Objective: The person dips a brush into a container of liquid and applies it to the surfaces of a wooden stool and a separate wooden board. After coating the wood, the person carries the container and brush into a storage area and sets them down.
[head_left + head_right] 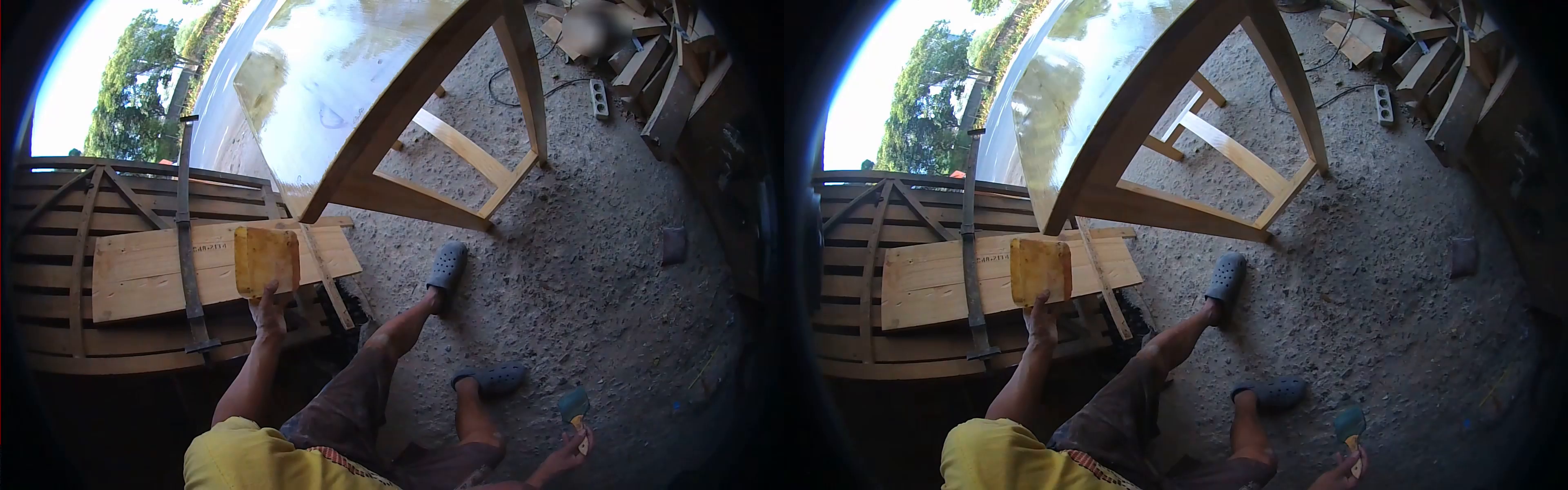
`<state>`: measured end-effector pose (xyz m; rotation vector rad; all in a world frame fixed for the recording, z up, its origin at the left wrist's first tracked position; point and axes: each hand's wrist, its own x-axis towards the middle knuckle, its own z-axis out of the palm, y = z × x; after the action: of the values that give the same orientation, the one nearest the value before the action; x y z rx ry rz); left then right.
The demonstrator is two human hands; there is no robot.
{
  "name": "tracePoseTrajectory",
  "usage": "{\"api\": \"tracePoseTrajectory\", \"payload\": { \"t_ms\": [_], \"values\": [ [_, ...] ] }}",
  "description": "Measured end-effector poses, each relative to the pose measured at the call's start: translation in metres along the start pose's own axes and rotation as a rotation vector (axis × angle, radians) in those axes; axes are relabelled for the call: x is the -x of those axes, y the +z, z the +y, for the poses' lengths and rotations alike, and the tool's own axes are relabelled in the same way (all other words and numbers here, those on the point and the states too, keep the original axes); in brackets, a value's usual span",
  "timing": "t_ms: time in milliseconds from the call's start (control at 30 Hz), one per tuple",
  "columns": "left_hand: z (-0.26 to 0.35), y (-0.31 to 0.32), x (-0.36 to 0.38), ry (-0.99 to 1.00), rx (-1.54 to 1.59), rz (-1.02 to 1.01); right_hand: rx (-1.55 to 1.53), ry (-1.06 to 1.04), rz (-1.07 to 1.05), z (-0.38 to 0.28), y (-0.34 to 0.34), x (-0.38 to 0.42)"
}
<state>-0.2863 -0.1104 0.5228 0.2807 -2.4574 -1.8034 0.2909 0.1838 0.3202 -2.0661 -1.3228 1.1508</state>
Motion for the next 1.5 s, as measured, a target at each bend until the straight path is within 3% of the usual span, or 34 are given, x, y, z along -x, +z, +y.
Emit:
{"api": "tracePoseTrajectory", "payload": {
  "t_ms": [367,467,533,600,700,767,833,900,967,1067,1167,1233,1267,1333,1400,1500],
  "values": [
    [0.036,0.012,0.035,0.050,-0.008,-0.102,0.010,-0.078,0.024,0.002,-0.018,-0.008],
    [0.054,0.004,0.057,0.142,-0.064,-0.184,0.013,-0.093,0.041,-0.041,-0.045,0.003],
    [0.070,-0.008,0.076,0.200,-0.071,-0.249,-0.045,-0.119,0.054,-0.075,-0.076,0.011],
    [0.092,-0.010,0.101,0.382,-0.437,-0.237,-0.195,-0.128,0.034,-0.111,-0.115,0.020],
    [0.139,-0.010,0.154,0.380,-0.561,-0.399,-0.309,-0.193,0.051,-0.195,-0.186,0.052],
    [0.163,0.002,0.190,0.475,-0.531,-0.532,-0.401,-0.250,0.036,-0.235,-0.235,0.070],
    [0.192,0.029,0.232,0.423,-0.199,-0.816,-0.444,-0.246,0.108,-0.260,-0.280,0.084],
    [0.193,0.031,0.259,0.409,-0.410,-0.846,-0.507,-0.307,0.191,-0.291,-0.329,0.108],
    [0.237,0.056,0.321,0.310,-0.309,-0.956,-0.527,-0.516,0.321,-0.298,-0.364,0.117],
    [0.260,0.093,0.377,0.424,-0.239,-1.163,-0.309,-0.613,0.524,-0.308,-0.429,0.131],
    [0.285,0.133,0.441,0.429,-0.256,-1.360,-0.355,-0.503,0.585,-0.306,-0.489,0.137],
    [0.305,0.162,0.486,0.616,-0.227,-1.459,-0.383,-0.531,0.616,-0.291,-0.516,0.123],
    [0.316,0.173,0.508,0.627,-0.231,-1.431,-0.230,-0.551,0.712,-0.280,-0.532,0.115],
    [0.330,0.204,0.565,0.892,-0.174,-1.520,-0.064,-0.588,0.832,-0.261,-0.563,0.096],
    [0.328,0.240,0.620,0.910,-0.126,-1.558,0.319,-0.532,0.835,-0.222,-0.590,0.073],
    [0.321,0.291,0.719,0.930,-0.087,-1.666,0.450,-0.247,0.875,-0.100,-0.616,0.040]
  ]
}}
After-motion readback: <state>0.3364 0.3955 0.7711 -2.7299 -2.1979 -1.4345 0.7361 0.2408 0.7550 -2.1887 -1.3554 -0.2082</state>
